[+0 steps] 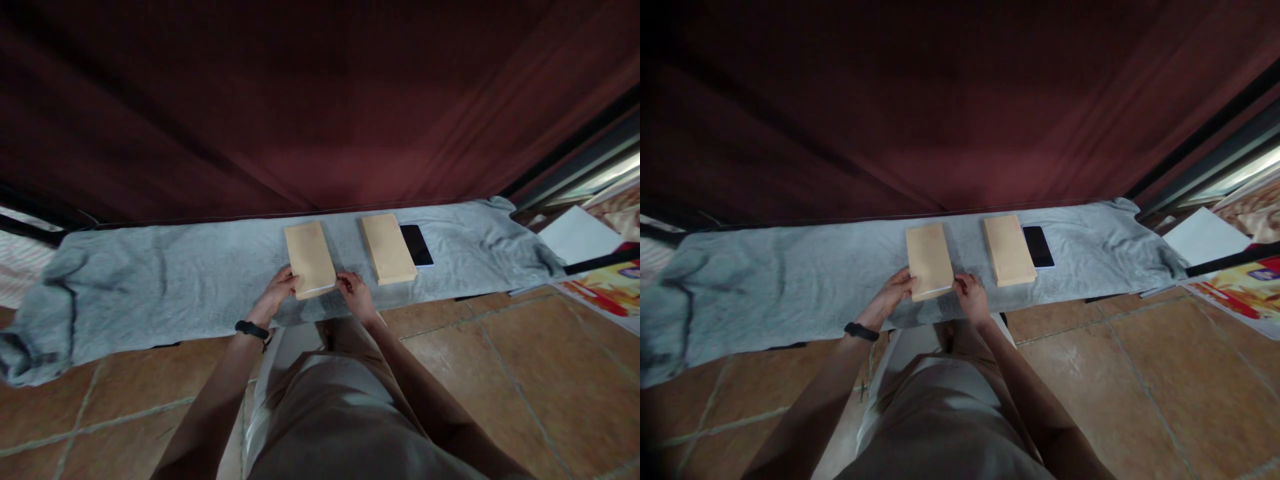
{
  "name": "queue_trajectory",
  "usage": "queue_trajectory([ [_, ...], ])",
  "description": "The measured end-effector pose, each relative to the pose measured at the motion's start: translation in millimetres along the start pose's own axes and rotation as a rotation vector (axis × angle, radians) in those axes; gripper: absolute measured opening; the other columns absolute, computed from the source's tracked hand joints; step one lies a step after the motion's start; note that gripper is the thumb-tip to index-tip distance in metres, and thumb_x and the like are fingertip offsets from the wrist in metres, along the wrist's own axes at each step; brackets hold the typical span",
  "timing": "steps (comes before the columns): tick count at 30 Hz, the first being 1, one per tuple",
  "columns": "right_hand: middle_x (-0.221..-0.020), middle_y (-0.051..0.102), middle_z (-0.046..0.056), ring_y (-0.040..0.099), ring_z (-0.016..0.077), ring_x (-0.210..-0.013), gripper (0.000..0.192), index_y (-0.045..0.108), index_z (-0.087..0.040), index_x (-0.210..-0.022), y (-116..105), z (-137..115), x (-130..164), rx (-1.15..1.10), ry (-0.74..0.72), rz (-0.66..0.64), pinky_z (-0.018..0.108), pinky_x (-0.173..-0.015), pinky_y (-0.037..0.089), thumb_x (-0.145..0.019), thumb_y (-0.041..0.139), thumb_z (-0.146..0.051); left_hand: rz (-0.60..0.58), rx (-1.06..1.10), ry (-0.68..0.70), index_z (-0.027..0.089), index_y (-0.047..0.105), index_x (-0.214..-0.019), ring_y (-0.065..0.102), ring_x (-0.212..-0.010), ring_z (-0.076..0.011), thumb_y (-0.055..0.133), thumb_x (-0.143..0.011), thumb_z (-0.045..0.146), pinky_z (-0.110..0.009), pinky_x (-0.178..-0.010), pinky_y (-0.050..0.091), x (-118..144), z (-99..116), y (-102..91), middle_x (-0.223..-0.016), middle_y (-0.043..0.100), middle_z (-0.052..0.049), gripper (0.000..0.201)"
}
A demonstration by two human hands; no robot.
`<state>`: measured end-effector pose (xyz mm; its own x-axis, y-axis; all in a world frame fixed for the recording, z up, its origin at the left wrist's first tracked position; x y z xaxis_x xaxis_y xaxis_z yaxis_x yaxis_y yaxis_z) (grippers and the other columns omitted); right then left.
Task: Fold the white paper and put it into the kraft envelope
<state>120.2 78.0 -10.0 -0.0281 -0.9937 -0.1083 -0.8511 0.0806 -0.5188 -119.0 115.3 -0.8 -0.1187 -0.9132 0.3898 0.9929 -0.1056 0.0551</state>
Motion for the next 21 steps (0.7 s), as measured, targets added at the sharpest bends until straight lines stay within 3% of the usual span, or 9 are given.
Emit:
queue_trajectory([
  [5, -0.123, 0.066, 0.009, 0.063, 0.0224, -0.116, 0.029, 0.066, -0.024, -0.124, -0.9, -2.8, 3.1, 0.114, -0.154, -0.076, 0.039, -0.107, 0.050, -0.097, 0.055, -0.027, 0.119, -0.252, 0.017, 0.017, 0.068, -0.114, 0.064, -0.068, -0.0195, 0.072, -0.074, 0.031, -0.027, -0.060, 0.049, -7.6, 0.8, -1.0, -0.074, 0.068, -0.001, 0.042],
  [7, -0.128, 0.064, 0.010, 0.060, 0.0226, -0.122, 0.031, 0.064, -0.024, -0.128, -1.1, -2.3, 2.8, 0.152, -0.178, -0.101, 0.040, -0.110, 0.048, -0.098, 0.054, -0.027, 0.219, -0.348, 0.091, 0.018, 0.065, -0.123, 0.066, -0.077, -0.0215, 0.070, -0.078, 0.027, -0.030, -0.071, 0.053, -3.4, 1.2, -0.6, -0.081, 0.068, -0.003, 0.046],
  [10, -0.134, 0.062, 0.012, 0.057, 0.0240, -0.128, 0.033, 0.063, -0.023, -0.131, 0.4, -1.9, 2.9, 0.221, -0.220, -0.148, 0.042, -0.111, 0.047, -0.099, 0.055, -0.027, 0.339, -0.576, 0.293, 0.019, 0.061, -0.131, 0.066, -0.099, -0.0251, 0.066, -0.084, 0.025, -0.038, -0.092, 0.053, 14.2, -0.6, 4.8, -0.108, 0.067, -0.010, 0.048],
  [15, -0.143, 0.058, 0.011, 0.053, 0.0261, -0.133, 0.036, 0.061, -0.023, -0.135, 4.9, -6.0, 3.0, 0.342, -0.310, -0.212, 0.045, -0.113, 0.045, -0.099, 0.059, -0.027, 0.291, -0.721, 0.517, 0.022, 0.054, -0.138, 0.051, -0.133, -0.0292, 0.068, -0.086, 0.026, -0.045, -0.114, 0.043, 43.5, -15.6, 20.6, -0.141, 0.052, -0.014, 0.054],
  [21, -0.147, 0.056, 0.011, 0.055, 0.0270, -0.131, 0.037, 0.059, -0.022, -0.137, 5.6, -9.9, -2.8, 0.466, -0.361, -0.312, 0.046, -0.110, 0.045, -0.100, 0.058, -0.026, 0.279, -0.880, 0.542, 0.018, 0.054, -0.139, 0.046, -0.138, -0.0323, 0.063, -0.089, 0.021, -0.048, -0.117, 0.041, 45.6, -21.0, 25.8, -0.147, 0.048, -0.017, 0.051],
])
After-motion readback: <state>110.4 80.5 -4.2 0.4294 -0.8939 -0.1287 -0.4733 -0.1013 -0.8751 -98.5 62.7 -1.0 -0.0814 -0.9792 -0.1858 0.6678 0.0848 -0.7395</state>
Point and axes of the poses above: each hand's wrist, its own x-axis away from the middle knuckle, its own y-axis out of the palm, z = x × y, the point moved 3 cm from there along -x, towards the middle knuckle
